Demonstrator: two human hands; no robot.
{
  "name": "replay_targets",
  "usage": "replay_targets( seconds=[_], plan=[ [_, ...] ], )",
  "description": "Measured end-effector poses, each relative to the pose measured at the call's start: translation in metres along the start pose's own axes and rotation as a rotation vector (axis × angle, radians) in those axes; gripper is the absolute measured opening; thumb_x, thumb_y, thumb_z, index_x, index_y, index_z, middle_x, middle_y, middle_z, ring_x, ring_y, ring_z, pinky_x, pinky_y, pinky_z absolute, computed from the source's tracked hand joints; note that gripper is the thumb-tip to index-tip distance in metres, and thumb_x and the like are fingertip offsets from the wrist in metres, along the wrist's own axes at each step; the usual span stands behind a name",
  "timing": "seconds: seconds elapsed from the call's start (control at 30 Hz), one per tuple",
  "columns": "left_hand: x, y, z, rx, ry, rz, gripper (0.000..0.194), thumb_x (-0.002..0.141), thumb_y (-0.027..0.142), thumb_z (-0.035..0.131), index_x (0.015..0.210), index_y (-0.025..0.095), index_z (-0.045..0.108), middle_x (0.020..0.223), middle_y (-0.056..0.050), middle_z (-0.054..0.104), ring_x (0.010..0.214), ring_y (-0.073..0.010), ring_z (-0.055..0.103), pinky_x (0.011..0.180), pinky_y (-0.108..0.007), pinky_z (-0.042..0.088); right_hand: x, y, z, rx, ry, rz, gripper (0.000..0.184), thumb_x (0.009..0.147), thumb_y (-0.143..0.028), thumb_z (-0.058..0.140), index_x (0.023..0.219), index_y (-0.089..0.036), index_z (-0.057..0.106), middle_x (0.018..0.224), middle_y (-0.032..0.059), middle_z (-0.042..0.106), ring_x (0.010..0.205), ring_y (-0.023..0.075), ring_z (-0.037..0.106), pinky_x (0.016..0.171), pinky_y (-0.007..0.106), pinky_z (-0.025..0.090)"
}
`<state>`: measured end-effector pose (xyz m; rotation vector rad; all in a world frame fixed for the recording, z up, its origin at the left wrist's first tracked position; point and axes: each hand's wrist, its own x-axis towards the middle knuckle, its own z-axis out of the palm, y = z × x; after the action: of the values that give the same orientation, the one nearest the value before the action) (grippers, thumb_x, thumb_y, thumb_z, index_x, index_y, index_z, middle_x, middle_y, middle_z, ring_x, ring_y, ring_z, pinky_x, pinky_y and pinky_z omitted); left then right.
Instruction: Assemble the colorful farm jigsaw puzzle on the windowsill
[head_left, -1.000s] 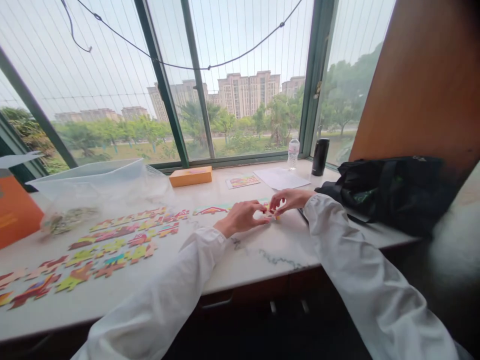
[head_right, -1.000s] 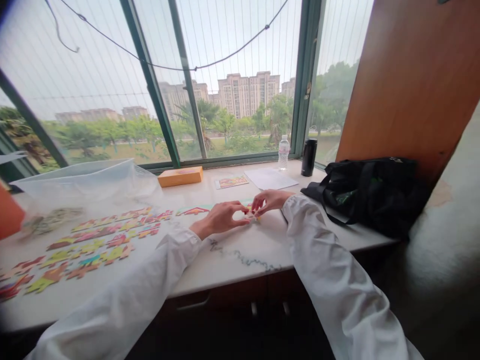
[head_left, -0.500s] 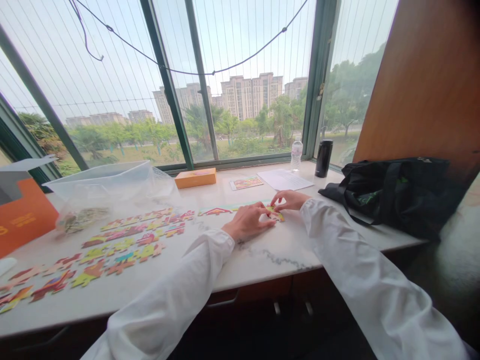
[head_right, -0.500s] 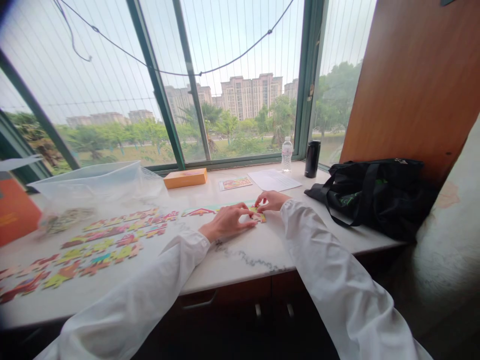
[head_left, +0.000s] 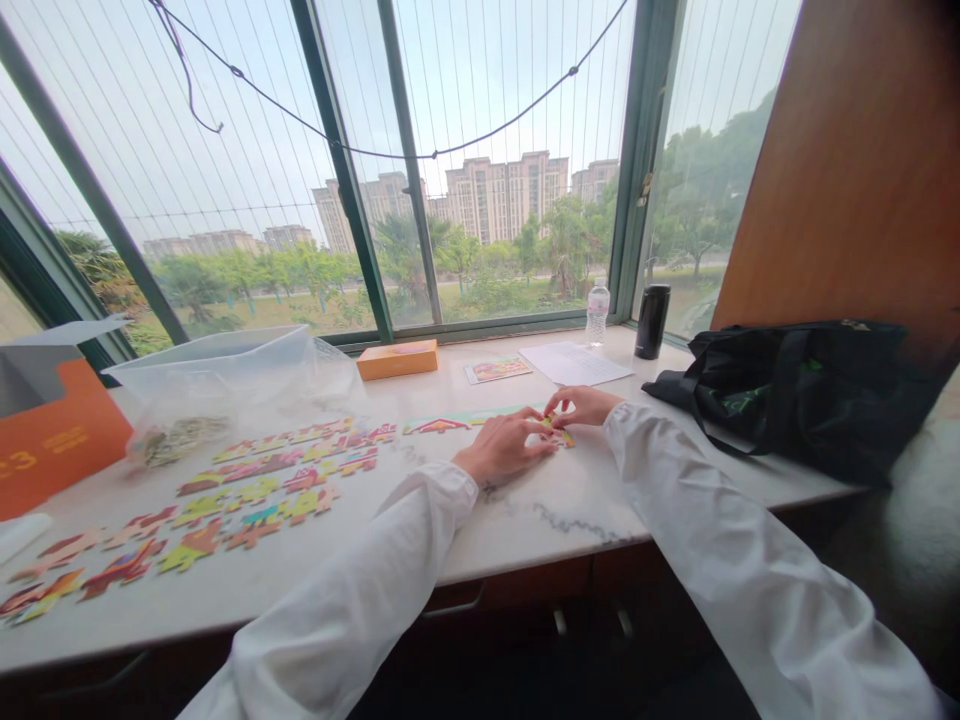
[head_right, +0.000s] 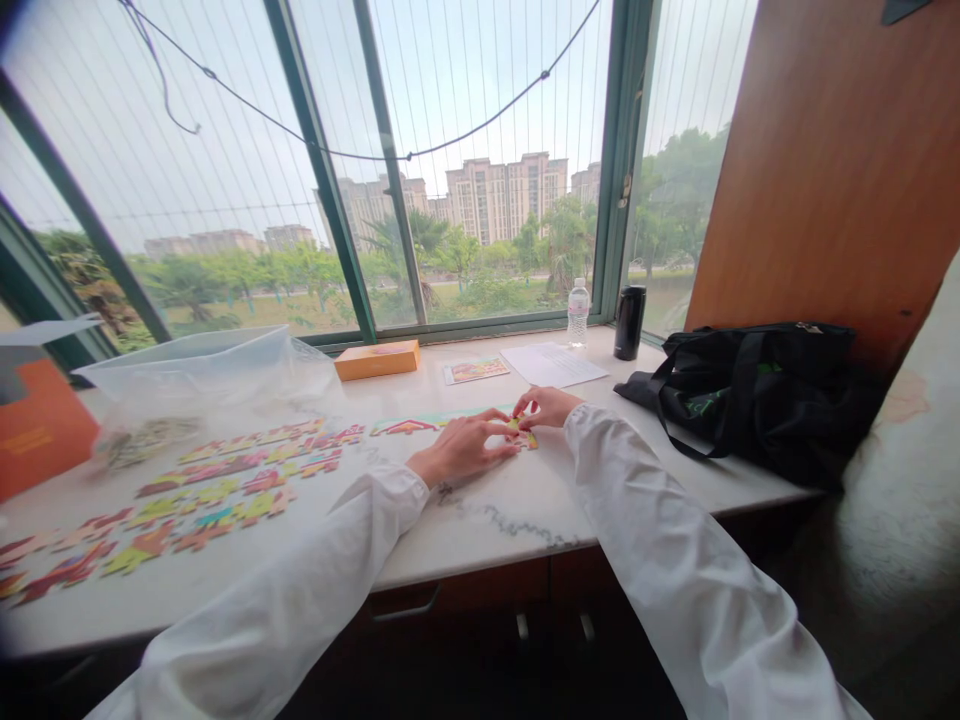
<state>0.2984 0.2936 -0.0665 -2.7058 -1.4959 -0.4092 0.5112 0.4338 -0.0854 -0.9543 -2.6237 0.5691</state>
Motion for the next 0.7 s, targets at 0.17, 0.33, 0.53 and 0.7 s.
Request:
replay_targets(
  seconds=[0.17,0.33,0.53,0.7],
  plan=[
    [-0.001,-0.002,0.0,-0.059,0.027,-0.003,0.039,0.092,0.059,0.051,0.122,0.04,0.067,0.129,0.004,0.064,0.106,-0.0219,0.066,0.092,-0.034,0.05,-0.002,-0.003,-0.004,-0.015,0.012,-0.022,0.034,0.073,-0.043,0.075,0.101,-0.024,0.078,0.1,0.006,0.071,0.091,0.0212,0.063,0.084,0.032,0.049],
    [-0.003,-0.006,-0.001,-0.089,0.08,-0.046,0.044,0.088,0.063,0.055,0.121,0.037,0.068,0.12,0.002,0.07,0.105,-0.0232,0.067,0.088,-0.033,0.051,-0.009,-0.006,-0.012,0.041,0.029,-0.011,0.045,0.073,-0.058,0.072,0.1,-0.023,0.078,0.1,0.0055,0.073,0.087,0.0205,0.063,0.082,0.031,0.048],
    [-0.003,-0.007,0.001,-0.094,0.048,-0.045,0.037,0.088,0.063,0.054,0.11,0.039,0.073,0.12,0.005,0.069,0.105,-0.0221,0.066,0.09,-0.033,0.05,-0.01,-0.005,-0.009,0.045,-0.071,0.022,0.054,0.06,-0.068,0.077,0.093,-0.025,0.08,0.097,0.0054,0.073,0.088,0.0228,0.062,0.079,0.031,0.048],
    [-0.003,-0.007,0.002,-0.108,0.046,-0.046,0.038,0.088,0.063,0.054,0.109,0.038,0.073,0.12,0.004,0.069,0.103,-0.0217,0.067,0.09,-0.033,0.05,-0.01,-0.005,-0.008,0.049,-0.074,0.004,0.055,0.061,-0.07,0.075,0.093,-0.025,0.08,0.095,0.0056,0.072,0.088,0.0224,0.061,0.08,0.031,0.047]
  ],
)
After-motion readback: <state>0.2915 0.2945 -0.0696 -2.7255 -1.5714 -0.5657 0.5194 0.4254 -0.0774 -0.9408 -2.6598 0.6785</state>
